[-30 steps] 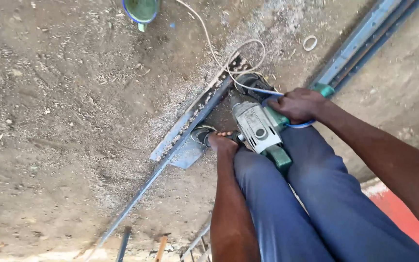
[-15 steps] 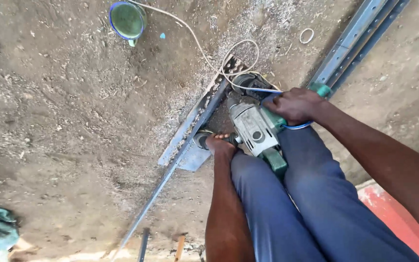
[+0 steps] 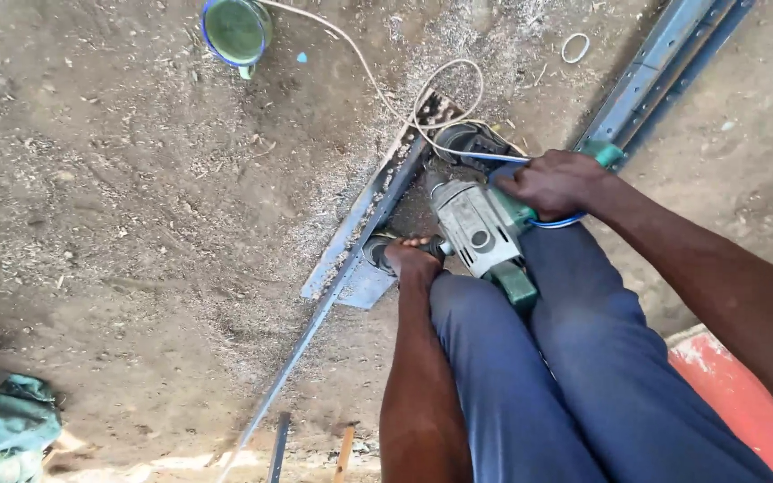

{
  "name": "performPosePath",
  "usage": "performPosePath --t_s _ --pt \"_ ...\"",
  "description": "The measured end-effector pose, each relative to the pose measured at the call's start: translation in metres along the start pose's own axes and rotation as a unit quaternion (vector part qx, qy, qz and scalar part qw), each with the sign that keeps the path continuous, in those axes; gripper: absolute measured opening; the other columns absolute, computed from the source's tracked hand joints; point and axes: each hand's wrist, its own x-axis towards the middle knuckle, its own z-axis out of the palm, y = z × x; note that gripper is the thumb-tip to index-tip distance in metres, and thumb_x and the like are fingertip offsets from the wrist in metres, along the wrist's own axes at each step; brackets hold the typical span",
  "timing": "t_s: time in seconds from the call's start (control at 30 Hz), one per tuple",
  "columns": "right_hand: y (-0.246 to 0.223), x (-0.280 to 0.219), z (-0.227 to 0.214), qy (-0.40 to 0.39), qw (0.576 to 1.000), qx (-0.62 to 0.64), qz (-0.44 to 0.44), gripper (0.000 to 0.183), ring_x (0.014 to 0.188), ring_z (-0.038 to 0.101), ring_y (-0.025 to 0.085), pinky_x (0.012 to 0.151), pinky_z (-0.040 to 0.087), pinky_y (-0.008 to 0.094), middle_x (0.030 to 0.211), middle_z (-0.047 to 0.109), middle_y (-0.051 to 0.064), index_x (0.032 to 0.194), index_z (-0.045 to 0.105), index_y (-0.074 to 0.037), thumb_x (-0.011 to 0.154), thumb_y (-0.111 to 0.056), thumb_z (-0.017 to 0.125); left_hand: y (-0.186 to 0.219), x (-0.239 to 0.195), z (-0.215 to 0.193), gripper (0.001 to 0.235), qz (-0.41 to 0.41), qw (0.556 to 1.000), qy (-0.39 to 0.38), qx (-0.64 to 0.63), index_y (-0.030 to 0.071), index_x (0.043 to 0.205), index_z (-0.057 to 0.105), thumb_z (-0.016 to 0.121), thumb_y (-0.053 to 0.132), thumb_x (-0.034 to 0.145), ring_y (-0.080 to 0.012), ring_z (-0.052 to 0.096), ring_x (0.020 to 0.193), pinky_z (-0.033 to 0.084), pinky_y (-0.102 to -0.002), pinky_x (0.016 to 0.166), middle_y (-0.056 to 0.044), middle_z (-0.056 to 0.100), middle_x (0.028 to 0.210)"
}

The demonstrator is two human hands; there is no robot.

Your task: Drilling holes into a long metal beam using a heavy-duty electric rotary hammer drill.

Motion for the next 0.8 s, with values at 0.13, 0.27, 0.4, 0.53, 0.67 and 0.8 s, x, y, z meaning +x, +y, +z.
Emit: performPosePath --t_s 0.13,0.27,0.4,0.53,0.67,0.8 --pt "0.014 0.023 0.030 0.008 0.999 -0.034 -0.001 0.050 0.091 0.076 0.032 0.078 0.064 0.051 0.096 0.073 0.007 0.125 0.051 -0.019 0.076 -0.024 0.056 -0.011 0.062 -0.017 0.030 -0.035 0.998 0.010 -0.041 0.021 0.061 0.036 0.042 0.012 0.090 -0.0105 0.040 0.047 0.042 -0.026 0.047 0.006 0.033 0.054" --pt "0.027 0.007 0.039 -0.035 0.999 0.024 0.014 0.067 0.098 0.076 0.037 0.084 0.064 0.055 0.108 0.073 0.012 0.137 0.047 -0.013 0.074 -0.025 0.065 -0.037 0.093 0.006 0.032 -0.019 1.000 -0.010 -0.011 0.019 0.067 0.033 0.039 0.017 0.098 -0.0111 0.042 0.048 0.044 -0.027 0.047 0.006 0.032 0.059" --pt "0.001 0.007 0.004 -0.018 0.999 0.048 0.018 0.074 0.107 0.073 0.039 0.086 0.063 0.056 0.117 0.070 0.014 0.145 0.043 -0.013 0.074 -0.022 0.065 -0.001 0.051 0.001 0.027 0.009 0.999 0.006 -0.037 0.019 0.072 0.039 0.048 0.016 0.097 -0.0091 0.043 0.052 0.042 -0.027 0.047 0.010 0.033 0.064" --pt "-0.019 -0.011 0.021 -0.021 0.996 0.062 0.061 0.065 0.108 0.071 0.043 0.086 0.062 0.057 0.121 0.068 0.016 0.140 0.048 -0.013 0.077 -0.020 0.064 -0.008 0.008 -0.007 0.028 0.064 0.997 0.012 -0.029 0.020 0.076 0.037 0.056 0.016 0.096 -0.0124 0.041 0.055 0.041 -0.028 0.047 0.007 0.035 0.068" --pt "-0.047 -0.046 0.025 0.035 0.998 -0.004 0.061 0.074 0.102 0.072 0.037 0.079 0.064 0.048 0.110 0.068 0.013 0.141 0.048 -0.014 0.070 -0.018 0.068 -0.036 0.037 -0.053 0.038 0.047 0.997 -0.028 -0.046 0.023 0.065 0.037 0.055 0.028 0.098 -0.0144 0.035 0.049 0.038 -0.029 0.044 0.006 0.030 0.058" --pt "-0.059 -0.086 0.045 0.066 0.995 0.018 0.078 0.075 0.107 0.069 0.042 0.081 0.063 0.053 0.115 0.065 0.017 0.146 0.046 -0.012 0.072 -0.011 0.064 -0.051 -0.015 -0.071 0.037 0.066 0.996 -0.036 -0.049 0.021 0.061 0.045 0.060 0.026 0.094 -0.0137 0.044 0.049 0.044 -0.030 0.040 0.006 0.037 0.056"
